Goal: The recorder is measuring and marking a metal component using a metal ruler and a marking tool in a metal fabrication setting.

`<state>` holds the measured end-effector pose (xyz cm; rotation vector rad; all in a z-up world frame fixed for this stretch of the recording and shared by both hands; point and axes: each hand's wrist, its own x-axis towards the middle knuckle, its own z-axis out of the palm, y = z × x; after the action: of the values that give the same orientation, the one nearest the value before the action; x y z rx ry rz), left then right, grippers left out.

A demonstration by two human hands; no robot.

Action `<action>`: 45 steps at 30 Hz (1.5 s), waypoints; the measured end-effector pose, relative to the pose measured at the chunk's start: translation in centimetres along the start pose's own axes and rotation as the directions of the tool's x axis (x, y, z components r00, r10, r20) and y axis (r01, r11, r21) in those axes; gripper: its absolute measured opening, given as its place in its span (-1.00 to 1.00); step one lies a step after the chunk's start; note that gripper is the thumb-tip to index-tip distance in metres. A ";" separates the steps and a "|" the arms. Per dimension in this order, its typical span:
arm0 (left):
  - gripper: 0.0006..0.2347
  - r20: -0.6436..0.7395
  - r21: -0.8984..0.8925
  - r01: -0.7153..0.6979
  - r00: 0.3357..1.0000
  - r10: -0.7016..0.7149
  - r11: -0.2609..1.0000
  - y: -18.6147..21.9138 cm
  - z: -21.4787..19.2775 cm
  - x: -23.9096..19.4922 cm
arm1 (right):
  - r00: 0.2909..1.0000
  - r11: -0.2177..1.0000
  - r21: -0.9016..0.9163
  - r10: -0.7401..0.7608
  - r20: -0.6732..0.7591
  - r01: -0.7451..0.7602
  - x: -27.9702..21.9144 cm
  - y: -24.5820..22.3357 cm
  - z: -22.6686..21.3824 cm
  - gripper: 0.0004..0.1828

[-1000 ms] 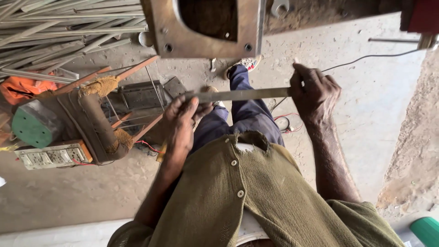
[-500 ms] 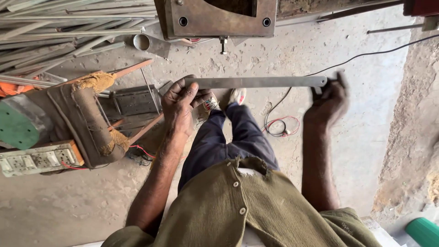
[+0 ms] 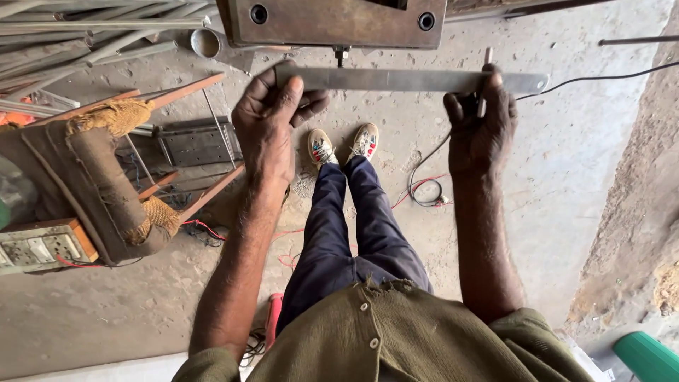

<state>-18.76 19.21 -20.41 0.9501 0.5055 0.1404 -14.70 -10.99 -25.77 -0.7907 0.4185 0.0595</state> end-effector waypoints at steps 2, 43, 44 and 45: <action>-0.81 -0.007 0.002 -0.022 1.000 0.022 1.000 -0.2 0.1 0.7 | 1.000 0.999 -0.024 -0.024 -0.005 0.024 1.0 0.1 0.3 -0.67; -0.80 -0.073 -0.009 -0.146 0.987 0.145 0.989 -1.1 0.0 2.2 | 0.989 0.984 -0.098 -0.147 0.024 0.148 1.7 -1.0 -0.9 -0.69; -0.80 -0.079 -0.020 -0.136 0.988 0.134 0.991 -1.0 0.0 2.1 | 0.988 0.981 -0.120 -0.148 0.034 0.151 1.5 -1.1 -0.3 -0.69; -0.79 -0.084 -0.031 -0.127 0.989 0.124 0.991 -0.9 0.1 2.1 | 0.988 0.978 -0.140 -0.149 0.044 0.154 1.4 -1.2 0.4 -0.69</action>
<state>-16.99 19.33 -21.83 0.9434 0.5171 0.3020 -13.03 -11.70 -25.28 -0.9603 0.3234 -0.0403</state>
